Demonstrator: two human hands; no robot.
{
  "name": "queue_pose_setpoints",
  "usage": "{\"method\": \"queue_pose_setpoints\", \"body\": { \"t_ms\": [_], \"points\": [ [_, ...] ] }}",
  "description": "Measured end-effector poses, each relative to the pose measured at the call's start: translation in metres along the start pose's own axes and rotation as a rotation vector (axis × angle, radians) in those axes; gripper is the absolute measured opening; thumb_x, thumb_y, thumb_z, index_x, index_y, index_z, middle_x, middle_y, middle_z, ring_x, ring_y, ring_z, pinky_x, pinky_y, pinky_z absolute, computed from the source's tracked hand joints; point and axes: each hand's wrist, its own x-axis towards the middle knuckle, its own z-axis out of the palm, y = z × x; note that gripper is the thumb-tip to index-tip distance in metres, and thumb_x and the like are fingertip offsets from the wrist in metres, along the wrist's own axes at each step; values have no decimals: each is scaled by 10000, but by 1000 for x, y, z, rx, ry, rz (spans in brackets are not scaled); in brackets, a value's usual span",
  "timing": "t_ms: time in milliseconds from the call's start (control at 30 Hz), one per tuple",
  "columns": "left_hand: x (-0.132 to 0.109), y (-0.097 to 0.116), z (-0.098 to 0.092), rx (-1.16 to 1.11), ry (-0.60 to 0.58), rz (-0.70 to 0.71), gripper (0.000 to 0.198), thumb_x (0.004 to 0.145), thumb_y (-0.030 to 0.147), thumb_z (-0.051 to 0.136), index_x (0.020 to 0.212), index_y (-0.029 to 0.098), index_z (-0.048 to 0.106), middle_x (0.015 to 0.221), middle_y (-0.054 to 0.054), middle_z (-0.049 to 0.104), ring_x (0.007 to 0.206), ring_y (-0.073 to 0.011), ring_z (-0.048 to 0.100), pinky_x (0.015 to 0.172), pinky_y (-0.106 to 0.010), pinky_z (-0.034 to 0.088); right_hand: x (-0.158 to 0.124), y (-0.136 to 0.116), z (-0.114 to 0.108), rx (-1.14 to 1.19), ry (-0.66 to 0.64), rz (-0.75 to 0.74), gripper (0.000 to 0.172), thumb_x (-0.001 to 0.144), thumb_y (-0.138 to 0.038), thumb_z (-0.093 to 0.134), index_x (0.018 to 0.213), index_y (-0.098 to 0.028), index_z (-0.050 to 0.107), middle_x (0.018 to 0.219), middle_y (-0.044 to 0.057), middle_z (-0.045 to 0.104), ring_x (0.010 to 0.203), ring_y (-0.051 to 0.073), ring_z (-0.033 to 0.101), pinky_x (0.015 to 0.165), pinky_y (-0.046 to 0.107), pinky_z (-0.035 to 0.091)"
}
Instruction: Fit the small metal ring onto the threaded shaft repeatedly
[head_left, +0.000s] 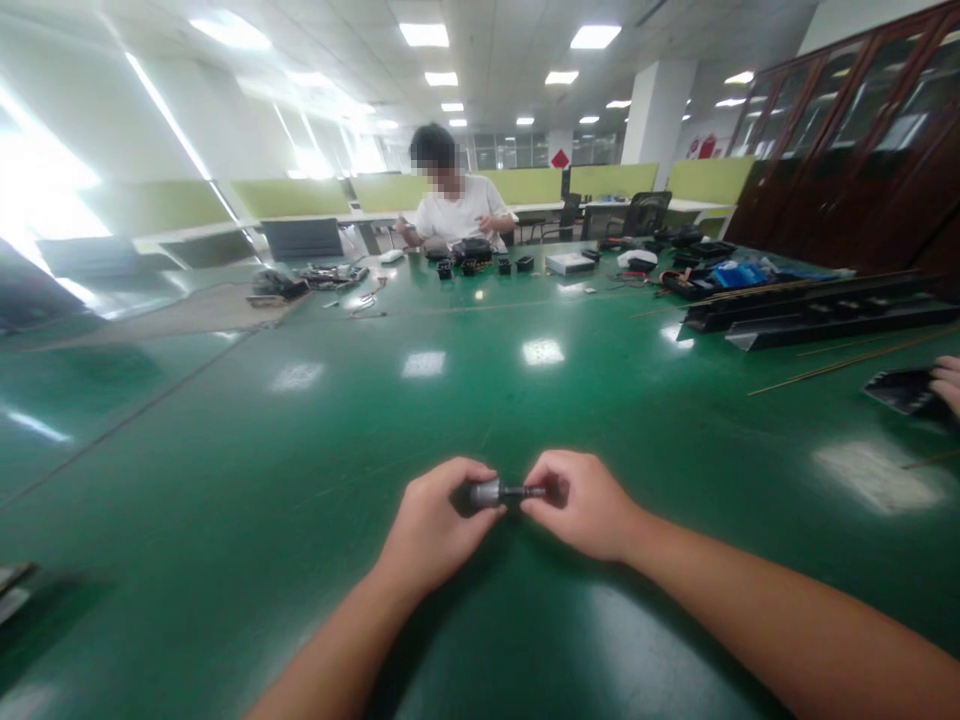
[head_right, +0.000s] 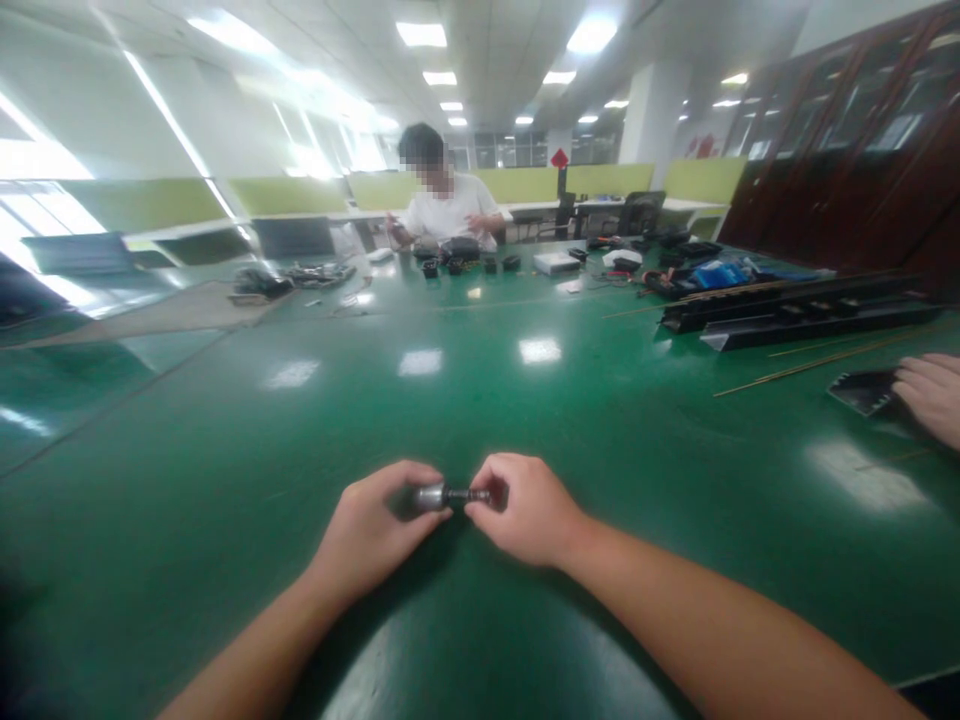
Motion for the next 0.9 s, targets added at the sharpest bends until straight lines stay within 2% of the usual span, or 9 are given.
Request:
{"method": "queue_pose_setpoints", "body": {
  "t_ms": [533,900],
  "points": [
    [2,-2,-2,12,14,6,171,742,189,720,905,211,672,907,-16,715,824,-181,674,756,-285,532,-1,0,0,-20,4,39,22,777,-175,694,788,-189,681,709,-1,657,625,142,572,575,250,403],
    [1,-6,-1,7,2,-44,182,739,187,730,907,227,673,910,11,709,840,-165,663,778,-274,505,0,1,0,-25,12,55,33,763,-185,709,781,-187,682,709,-2,659,628,140,574,583,246,404]
  ]
}}
